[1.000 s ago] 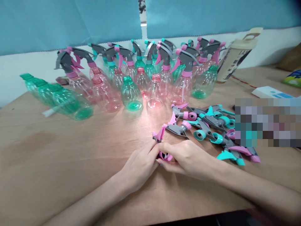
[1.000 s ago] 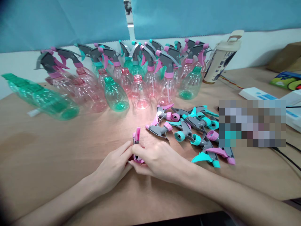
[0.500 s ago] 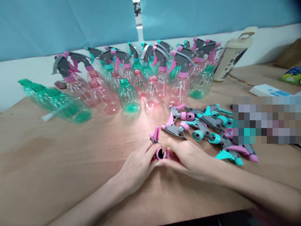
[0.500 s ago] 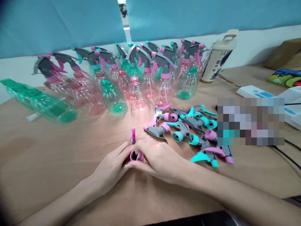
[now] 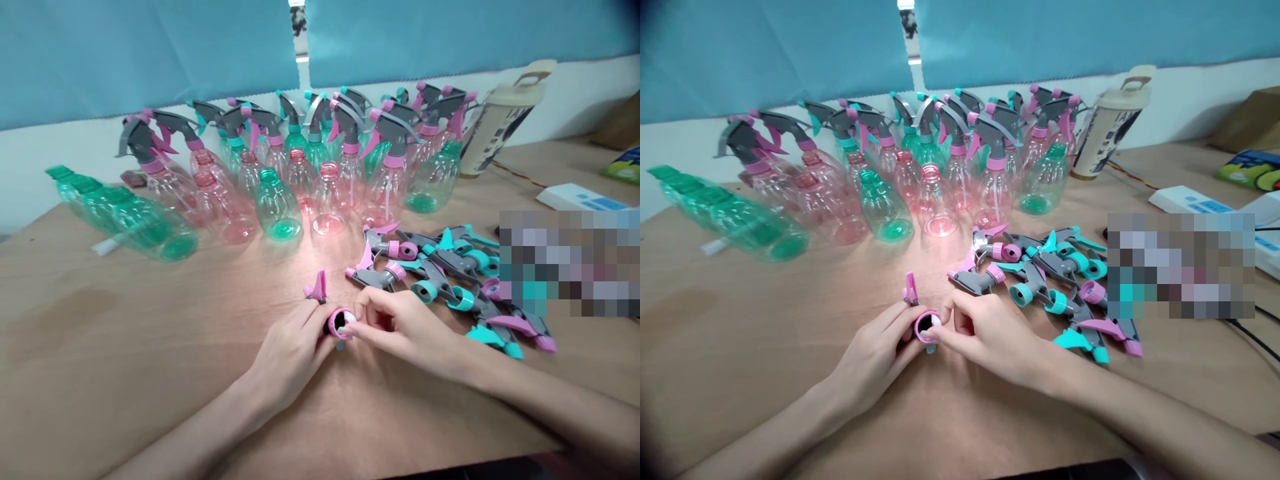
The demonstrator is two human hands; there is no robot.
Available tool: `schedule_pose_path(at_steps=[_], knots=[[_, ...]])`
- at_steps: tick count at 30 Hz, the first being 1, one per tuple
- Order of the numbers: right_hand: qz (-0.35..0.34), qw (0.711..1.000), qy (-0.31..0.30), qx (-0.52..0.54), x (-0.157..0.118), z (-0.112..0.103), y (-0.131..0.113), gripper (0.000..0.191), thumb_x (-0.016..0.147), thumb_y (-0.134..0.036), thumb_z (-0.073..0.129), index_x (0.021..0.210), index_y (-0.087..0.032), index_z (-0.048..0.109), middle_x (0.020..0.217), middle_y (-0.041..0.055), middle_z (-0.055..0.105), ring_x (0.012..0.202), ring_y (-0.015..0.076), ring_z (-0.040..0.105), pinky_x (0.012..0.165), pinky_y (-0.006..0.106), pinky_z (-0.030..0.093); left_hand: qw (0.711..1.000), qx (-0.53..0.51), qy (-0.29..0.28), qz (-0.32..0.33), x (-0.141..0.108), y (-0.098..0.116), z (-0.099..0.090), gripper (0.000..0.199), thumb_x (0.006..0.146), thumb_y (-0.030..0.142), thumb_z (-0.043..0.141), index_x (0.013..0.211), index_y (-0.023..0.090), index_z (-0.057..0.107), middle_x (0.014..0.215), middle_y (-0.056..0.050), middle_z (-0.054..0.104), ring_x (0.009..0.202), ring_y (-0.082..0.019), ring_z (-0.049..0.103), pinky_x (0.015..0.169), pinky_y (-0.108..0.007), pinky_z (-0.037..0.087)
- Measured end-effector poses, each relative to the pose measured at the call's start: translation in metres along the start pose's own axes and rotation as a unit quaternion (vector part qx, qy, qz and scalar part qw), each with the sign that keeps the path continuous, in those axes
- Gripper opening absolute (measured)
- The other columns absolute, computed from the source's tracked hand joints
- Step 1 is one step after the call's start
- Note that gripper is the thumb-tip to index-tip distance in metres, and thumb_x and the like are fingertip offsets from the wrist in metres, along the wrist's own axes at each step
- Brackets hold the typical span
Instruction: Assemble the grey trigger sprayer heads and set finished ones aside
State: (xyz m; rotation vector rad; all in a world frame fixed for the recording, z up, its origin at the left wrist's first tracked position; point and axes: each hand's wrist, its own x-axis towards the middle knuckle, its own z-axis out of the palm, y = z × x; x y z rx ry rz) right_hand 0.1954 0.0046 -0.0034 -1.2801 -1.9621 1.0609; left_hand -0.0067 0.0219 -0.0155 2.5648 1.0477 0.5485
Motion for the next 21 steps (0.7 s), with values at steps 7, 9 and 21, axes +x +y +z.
schedule_pose_path(at_steps=[7, 9, 21], knots=[[0.007, 0.999, 0.040, 0.012, -0.004, -0.001, -0.008, 0.022, 0.087, -0.037, 0.056, 0.075, -0.019, 0.062, 0.052, -0.0069, 0.045, 0.048, 0.0065, 0.039, 0.047, 0.021, 0.029, 1.000, -0.009, 0.010, -0.002, 0.000, 0.001, -0.001, 0.017, 0.094, 0.029, 0.045, 0.100, 0.016, 0.055, 0.083, -0.004, 0.057, 0.071, -0.017, 0.056, 0.060, -0.028, 0.047], [0.014, 0.998, 0.034, 0.046, -0.004, -0.002, -0.009, 0.020, 0.085, -0.037, 0.059, 0.076, -0.019, 0.064, 0.050, -0.0073, 0.044, 0.047, 0.0067, 0.038, 0.046, 0.020, 0.029, 1.000, -0.026, 0.003, -0.010, 0.000, 0.001, -0.003, 0.016, 0.094, 0.028, 0.047, 0.101, 0.016, 0.054, 0.086, -0.004, 0.058, 0.074, -0.017, 0.057, 0.063, -0.028, 0.048], [0.016, 0.998, 0.021, 0.049, -0.004, -0.003, -0.009, 0.016, 0.078, -0.030, 0.068, 0.069, -0.016, 0.065, 0.047, -0.0079, 0.041, 0.045, 0.0050, 0.035, 0.042, 0.019, 0.025, 0.999, -0.049, 0.001, 0.017, -0.002, -0.001, -0.002, 0.022, 0.095, 0.030, 0.044, 0.110, 0.017, 0.053, 0.089, -0.004, 0.060, 0.077, -0.017, 0.060, 0.066, -0.029, 0.051]])
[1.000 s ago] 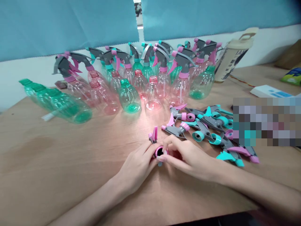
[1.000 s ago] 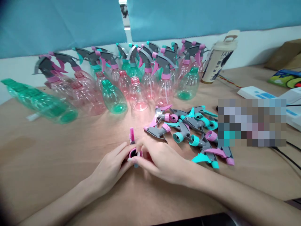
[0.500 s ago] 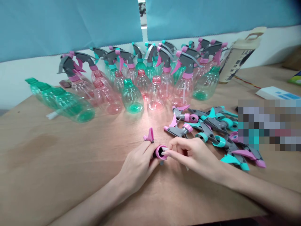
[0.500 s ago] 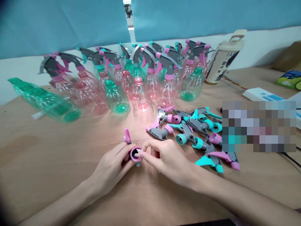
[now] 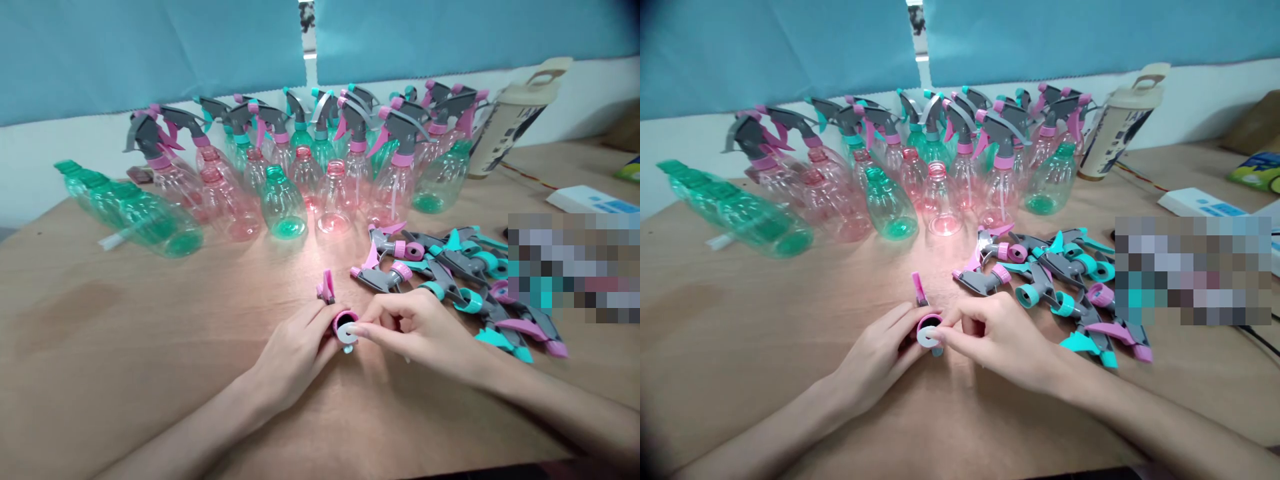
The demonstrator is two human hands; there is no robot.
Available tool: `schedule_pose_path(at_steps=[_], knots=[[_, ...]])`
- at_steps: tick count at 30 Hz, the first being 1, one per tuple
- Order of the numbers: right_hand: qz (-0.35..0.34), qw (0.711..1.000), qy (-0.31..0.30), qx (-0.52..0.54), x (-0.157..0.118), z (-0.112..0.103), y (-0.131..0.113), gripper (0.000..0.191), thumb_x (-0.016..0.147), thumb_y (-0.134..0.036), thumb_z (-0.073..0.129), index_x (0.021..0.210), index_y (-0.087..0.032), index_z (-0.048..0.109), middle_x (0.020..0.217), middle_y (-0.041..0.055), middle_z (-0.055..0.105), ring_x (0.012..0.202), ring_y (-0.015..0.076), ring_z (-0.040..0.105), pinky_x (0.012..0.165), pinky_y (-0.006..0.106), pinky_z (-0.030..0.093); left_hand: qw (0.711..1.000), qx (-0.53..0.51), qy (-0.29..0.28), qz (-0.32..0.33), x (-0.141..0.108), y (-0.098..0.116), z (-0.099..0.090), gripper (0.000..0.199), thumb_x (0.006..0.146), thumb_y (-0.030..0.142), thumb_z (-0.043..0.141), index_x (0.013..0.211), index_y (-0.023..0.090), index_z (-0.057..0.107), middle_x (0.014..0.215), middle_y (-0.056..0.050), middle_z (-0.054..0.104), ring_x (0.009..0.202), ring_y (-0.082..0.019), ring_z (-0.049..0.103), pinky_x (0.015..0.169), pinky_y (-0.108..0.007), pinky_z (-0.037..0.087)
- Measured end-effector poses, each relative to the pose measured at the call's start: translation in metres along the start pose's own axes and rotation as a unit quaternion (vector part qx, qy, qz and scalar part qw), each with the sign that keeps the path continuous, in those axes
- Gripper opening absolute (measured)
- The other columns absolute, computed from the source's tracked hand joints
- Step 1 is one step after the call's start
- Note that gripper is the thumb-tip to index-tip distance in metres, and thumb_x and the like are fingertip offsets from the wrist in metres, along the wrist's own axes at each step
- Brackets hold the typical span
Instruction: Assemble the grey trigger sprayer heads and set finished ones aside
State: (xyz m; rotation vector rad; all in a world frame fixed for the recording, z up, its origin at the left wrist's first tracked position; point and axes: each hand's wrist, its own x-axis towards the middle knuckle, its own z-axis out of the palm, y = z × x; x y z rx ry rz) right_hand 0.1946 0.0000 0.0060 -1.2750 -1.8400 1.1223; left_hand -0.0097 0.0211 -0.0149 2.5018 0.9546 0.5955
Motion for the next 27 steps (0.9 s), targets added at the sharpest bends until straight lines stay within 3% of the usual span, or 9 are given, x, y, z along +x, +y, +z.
schedule_pose_path(at_steps=[6, 17, 23, 27], knots=[[0.025, 0.999, -0.002, 0.034, 0.0028, -0.0012, 0.0016, 0.020, 0.080, -0.032, 0.065, 0.068, -0.016, 0.060, 0.047, -0.0077, 0.042, 0.044, 0.0053, 0.037, 0.040, 0.019, 0.025, 1.000, 0.010, 0.009, 0.019, 0.0013, 0.0016, 0.0005, 0.023, 0.096, 0.029, 0.042, 0.110, 0.015, 0.052, 0.088, -0.005, 0.060, 0.076, -0.017, 0.060, 0.064, -0.029, 0.051], [0.005, 0.999, 0.042, 0.013, 0.0031, 0.0019, 0.0023, 0.019, 0.080, -0.032, 0.065, 0.073, -0.018, 0.053, 0.054, -0.0074, 0.043, 0.048, 0.0068, 0.039, 0.043, 0.020, 0.029, 1.000, 0.001, 0.003, 0.006, 0.0012, 0.0015, -0.0002, 0.022, 0.095, 0.028, 0.044, 0.111, 0.016, 0.053, 0.090, -0.006, 0.061, 0.079, -0.018, 0.061, 0.068, -0.031, 0.052], [-0.064, 0.996, 0.023, -0.051, -0.0001, 0.0008, 0.0003, 0.004, 0.084, -0.022, 0.058, 0.081, -0.019, 0.060, 0.054, -0.0072, 0.043, 0.048, 0.0068, 0.040, 0.044, 0.020, 0.029, 1.000, -0.003, -0.008, -0.001, 0.0004, 0.0035, -0.0011, 0.022, 0.094, 0.025, 0.046, 0.112, 0.015, 0.054, 0.092, -0.006, 0.062, 0.081, -0.018, 0.061, 0.069, -0.031, 0.052], [-0.112, 0.988, 0.017, -0.109, -0.0021, 0.0007, -0.0001, 0.008, 0.086, -0.023, 0.055, 0.089, -0.020, 0.063, 0.053, -0.0072, 0.047, 0.046, 0.0065, 0.040, 0.046, 0.021, 0.029, 1.000, -0.004, -0.012, 0.000, 0.0002, 0.0045, -0.0023, 0.023, 0.094, 0.026, 0.045, 0.113, 0.015, 0.054, 0.093, -0.006, 0.061, 0.083, -0.019, 0.061, 0.070, -0.030, 0.052]])
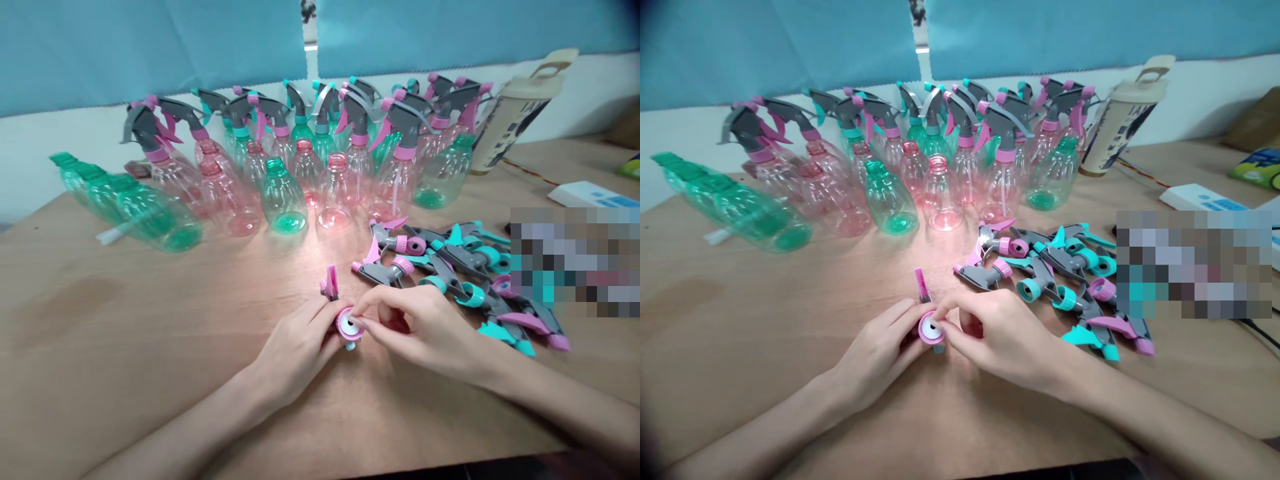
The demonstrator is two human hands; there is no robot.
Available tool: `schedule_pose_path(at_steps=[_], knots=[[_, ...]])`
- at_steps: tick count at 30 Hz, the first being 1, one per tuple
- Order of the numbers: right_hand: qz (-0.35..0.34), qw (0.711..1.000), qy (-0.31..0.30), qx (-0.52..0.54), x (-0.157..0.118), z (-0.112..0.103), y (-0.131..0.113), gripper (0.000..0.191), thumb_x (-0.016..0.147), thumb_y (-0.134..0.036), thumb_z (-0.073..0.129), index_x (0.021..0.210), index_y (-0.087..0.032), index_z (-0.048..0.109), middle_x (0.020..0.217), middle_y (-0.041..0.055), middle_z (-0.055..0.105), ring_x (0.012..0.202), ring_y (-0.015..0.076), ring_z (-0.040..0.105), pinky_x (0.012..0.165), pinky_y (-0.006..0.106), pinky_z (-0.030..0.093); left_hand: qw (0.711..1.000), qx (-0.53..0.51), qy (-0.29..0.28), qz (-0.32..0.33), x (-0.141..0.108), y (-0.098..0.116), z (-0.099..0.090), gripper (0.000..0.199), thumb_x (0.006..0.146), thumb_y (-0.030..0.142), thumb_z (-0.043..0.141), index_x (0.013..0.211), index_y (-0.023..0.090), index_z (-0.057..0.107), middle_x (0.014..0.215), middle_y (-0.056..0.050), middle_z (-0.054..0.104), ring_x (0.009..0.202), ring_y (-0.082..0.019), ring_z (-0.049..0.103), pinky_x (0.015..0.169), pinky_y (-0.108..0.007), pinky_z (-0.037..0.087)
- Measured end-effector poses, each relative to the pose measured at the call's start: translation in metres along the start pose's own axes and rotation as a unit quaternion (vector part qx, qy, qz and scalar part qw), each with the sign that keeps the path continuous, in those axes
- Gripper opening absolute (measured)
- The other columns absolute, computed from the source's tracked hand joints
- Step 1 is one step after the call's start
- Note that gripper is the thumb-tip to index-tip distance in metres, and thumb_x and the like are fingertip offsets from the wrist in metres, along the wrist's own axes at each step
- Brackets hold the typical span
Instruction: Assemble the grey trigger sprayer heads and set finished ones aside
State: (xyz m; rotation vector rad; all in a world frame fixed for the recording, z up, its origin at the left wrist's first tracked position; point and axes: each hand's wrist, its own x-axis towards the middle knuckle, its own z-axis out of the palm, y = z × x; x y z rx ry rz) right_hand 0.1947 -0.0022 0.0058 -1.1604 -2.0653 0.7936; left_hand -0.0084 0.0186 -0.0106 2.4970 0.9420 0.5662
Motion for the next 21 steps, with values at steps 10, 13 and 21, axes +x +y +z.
schedule_pose_path(at_steps=[10, 13, 21], knots=[[-0.035, 0.972, -0.026, -0.230, 0.005, -0.010, -0.013, 0.018, 0.083, -0.021, 0.053, 0.098, -0.019, 0.064, 0.048, -0.0067, 0.049, 0.043, 0.0099, 0.045, 0.047, 0.025, 0.026, 1.000, 0.012, 0.001, -0.019, -0.003, -0.001, 0.001, 0.023, 0.095, 0.027, 0.045, 0.115, 0.018, 0.052, 0.096, -0.004, 0.061, 0.083, -0.018, 0.061, 0.068, -0.029, 0.051], [-0.045, 0.957, -0.033, -0.286, 0.009, -0.012, -0.020, 0.019, 0.083, -0.020, 0.052, 0.097, -0.020, 0.064, 0.050, -0.0056, 0.051, 0.045, 0.0112, 0.048, 0.046, 0.026, 0.022, 0.999, 0.011, -0.002, -0.030, -0.003, -0.001, 0.001, 0.024, 0.094, 0.028, 0.047, 0.116, 0.019, 0.052, 0.097, -0.004, 0.061, 0.084, -0.018, 0.061, 0.069, -0.030, 0.051], [-0.057, 0.948, -0.057, -0.306, 0.016, -0.011, -0.028, 0.012, 0.082, -0.016, 0.050, 0.073, -0.020, 0.058, 0.054, -0.0045, 0.049, 0.046, 0.0105, 0.045, 0.046, 0.025, 0.022, 0.999, 0.025, -0.006, -0.036, -0.004, -0.002, 0.003, 0.024, 0.095, 0.029, 0.045, 0.112, 0.016, 0.054, 0.095, -0.005, 0.060, 0.083, -0.019, 0.060, 0.070, -0.031, 0.052]])
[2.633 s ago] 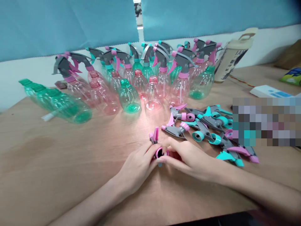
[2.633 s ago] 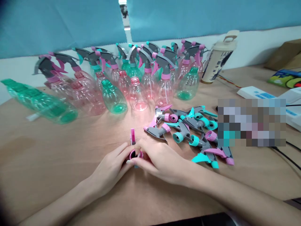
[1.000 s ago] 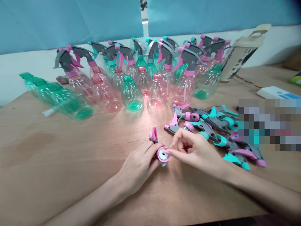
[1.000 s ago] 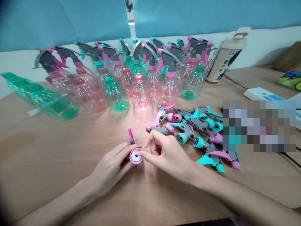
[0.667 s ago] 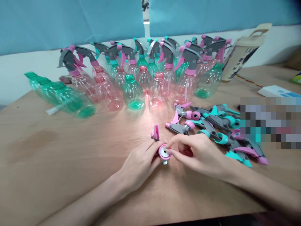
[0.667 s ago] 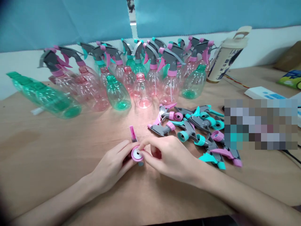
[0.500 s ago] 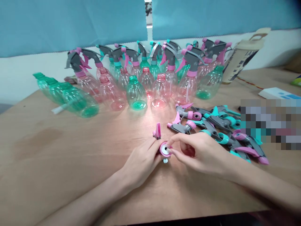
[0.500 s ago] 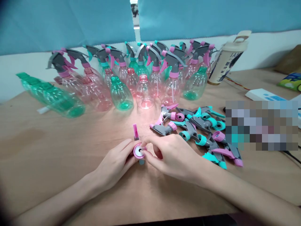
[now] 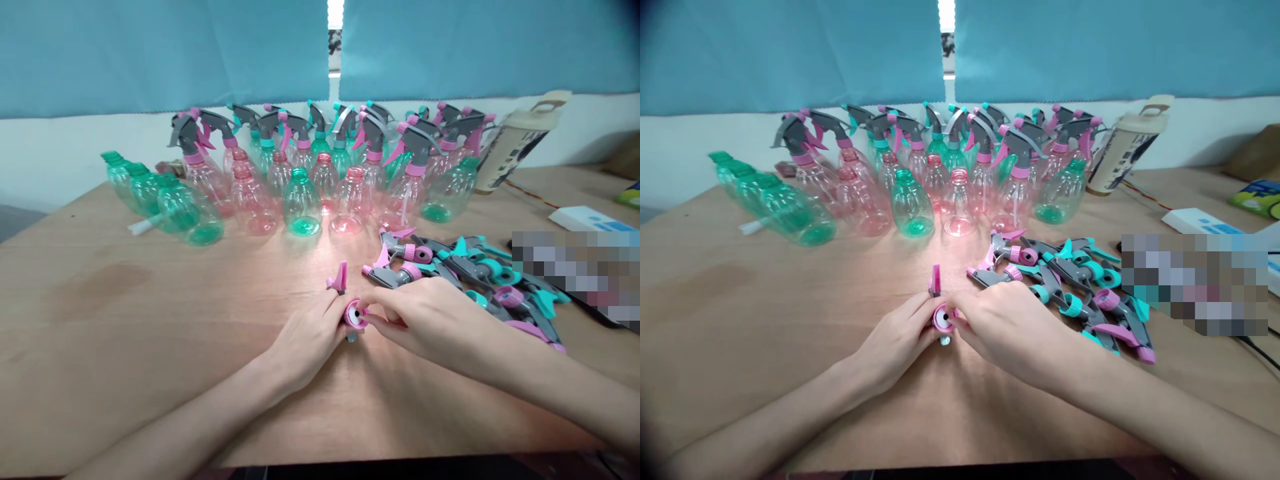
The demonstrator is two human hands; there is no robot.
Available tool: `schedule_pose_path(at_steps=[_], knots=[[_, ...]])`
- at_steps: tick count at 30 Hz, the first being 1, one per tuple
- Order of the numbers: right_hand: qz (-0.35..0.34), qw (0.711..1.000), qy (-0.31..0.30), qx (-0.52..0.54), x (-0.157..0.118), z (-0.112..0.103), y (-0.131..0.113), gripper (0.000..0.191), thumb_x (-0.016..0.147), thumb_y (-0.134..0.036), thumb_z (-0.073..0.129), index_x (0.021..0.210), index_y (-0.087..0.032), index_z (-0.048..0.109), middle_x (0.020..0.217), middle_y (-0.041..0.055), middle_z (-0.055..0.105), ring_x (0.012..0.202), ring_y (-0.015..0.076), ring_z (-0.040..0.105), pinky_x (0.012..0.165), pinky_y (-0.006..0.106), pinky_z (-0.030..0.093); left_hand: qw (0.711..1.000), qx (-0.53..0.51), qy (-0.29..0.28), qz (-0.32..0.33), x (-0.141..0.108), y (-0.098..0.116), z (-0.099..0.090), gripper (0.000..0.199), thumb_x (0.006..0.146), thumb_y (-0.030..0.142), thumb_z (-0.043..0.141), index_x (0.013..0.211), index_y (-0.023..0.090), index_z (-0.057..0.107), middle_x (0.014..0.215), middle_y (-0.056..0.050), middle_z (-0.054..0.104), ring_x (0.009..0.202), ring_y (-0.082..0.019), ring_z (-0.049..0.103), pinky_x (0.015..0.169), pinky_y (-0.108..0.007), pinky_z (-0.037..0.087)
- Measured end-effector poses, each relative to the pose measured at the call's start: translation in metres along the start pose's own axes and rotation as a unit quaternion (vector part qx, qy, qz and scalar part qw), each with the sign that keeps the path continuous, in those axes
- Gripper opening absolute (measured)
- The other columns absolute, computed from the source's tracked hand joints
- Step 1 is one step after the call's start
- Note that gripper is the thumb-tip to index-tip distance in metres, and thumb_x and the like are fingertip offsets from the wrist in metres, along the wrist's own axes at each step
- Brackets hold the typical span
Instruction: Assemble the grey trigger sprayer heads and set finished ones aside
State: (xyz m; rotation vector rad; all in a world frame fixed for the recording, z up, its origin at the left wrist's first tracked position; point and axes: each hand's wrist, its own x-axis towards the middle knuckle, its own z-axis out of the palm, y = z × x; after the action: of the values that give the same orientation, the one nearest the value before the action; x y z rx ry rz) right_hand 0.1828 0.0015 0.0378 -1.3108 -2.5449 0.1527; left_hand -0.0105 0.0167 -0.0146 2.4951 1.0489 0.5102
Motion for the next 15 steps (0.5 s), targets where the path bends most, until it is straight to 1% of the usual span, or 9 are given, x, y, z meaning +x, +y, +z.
schedule_pose_path(at_steps=[5, 6, 8, 11, 15], knots=[[-0.013, 1.000, -0.013, 0.023, 0.0007, 0.0009, 0.0008, 0.019, 0.084, -0.017, 0.049, 0.065, -0.020, 0.053, 0.054, -0.0044, 0.048, 0.044, 0.0097, 0.039, 0.044, 0.026, 0.021, 1.000, 0.017, -0.002, 0.015, 0.0009, 0.0001, 0.0005, 0.025, 0.095, 0.029, 0.044, 0.111, 0.014, 0.054, 0.093, -0.006, 0.058, 0.083, -0.020, 0.059, 0.069, -0.031, 0.051], [-0.017, 0.999, -0.011, 0.025, 0.0007, 0.0013, 0.0012, 0.018, 0.084, -0.018, 0.049, 0.067, -0.020, 0.055, 0.054, -0.0045, 0.048, 0.044, 0.0098, 0.040, 0.044, 0.026, 0.022, 1.000, 0.015, -0.004, 0.014, 0.0010, 0.0002, 0.0003, 0.025, 0.095, 0.029, 0.044, 0.111, 0.013, 0.054, 0.094, -0.006, 0.058, 0.083, -0.020, 0.059, 0.069, -0.031, 0.051], [-0.024, 0.999, -0.002, 0.026, 0.0003, 0.0024, 0.0024, 0.014, 0.085, -0.018, 0.048, 0.079, -0.020, 0.060, 0.053, -0.0049, 0.048, 0.045, 0.0105, 0.044, 0.045, 0.025, 0.022, 1.000, 0.008, -0.007, 0.010, 0.0010, 0.0005, -0.0003, 0.024, 0.095, 0.028, 0.044, 0.110, 0.014, 0.055, 0.095, -0.007, 0.059, 0.085, -0.020, 0.059, 0.071, -0.032, 0.051], [-0.031, 0.999, 0.000, 0.023, -0.0016, 0.0053, 0.0052, 0.017, 0.087, -0.019, 0.047, 0.094, -0.020, 0.063, 0.054, -0.0047, 0.051, 0.046, 0.0109, 0.048, 0.046, 0.024, 0.024, 1.000, -0.010, -0.013, 0.008, 0.0002, 0.0007, -0.0013, 0.022, 0.096, 0.026, 0.042, 0.108, 0.015, 0.056, 0.097, -0.006, 0.061, 0.087, -0.020, 0.059, 0.074, -0.033, 0.051], [-0.041, 0.999, 0.008, 0.029, -0.0050, 0.0099, 0.0076, 0.019, 0.090, -0.022, 0.047, 0.097, -0.020, 0.063, 0.055, -0.0041, 0.052, 0.049, 0.0115, 0.051, 0.047, 0.024, 0.026, 1.000, -0.014, -0.013, 0.016, -0.0001, 0.0001, -0.0015, 0.022, 0.096, 0.026, 0.042, 0.106, 0.014, 0.057, 0.097, -0.007, 0.062, 0.087, -0.020, 0.059, 0.074, -0.033, 0.051]])
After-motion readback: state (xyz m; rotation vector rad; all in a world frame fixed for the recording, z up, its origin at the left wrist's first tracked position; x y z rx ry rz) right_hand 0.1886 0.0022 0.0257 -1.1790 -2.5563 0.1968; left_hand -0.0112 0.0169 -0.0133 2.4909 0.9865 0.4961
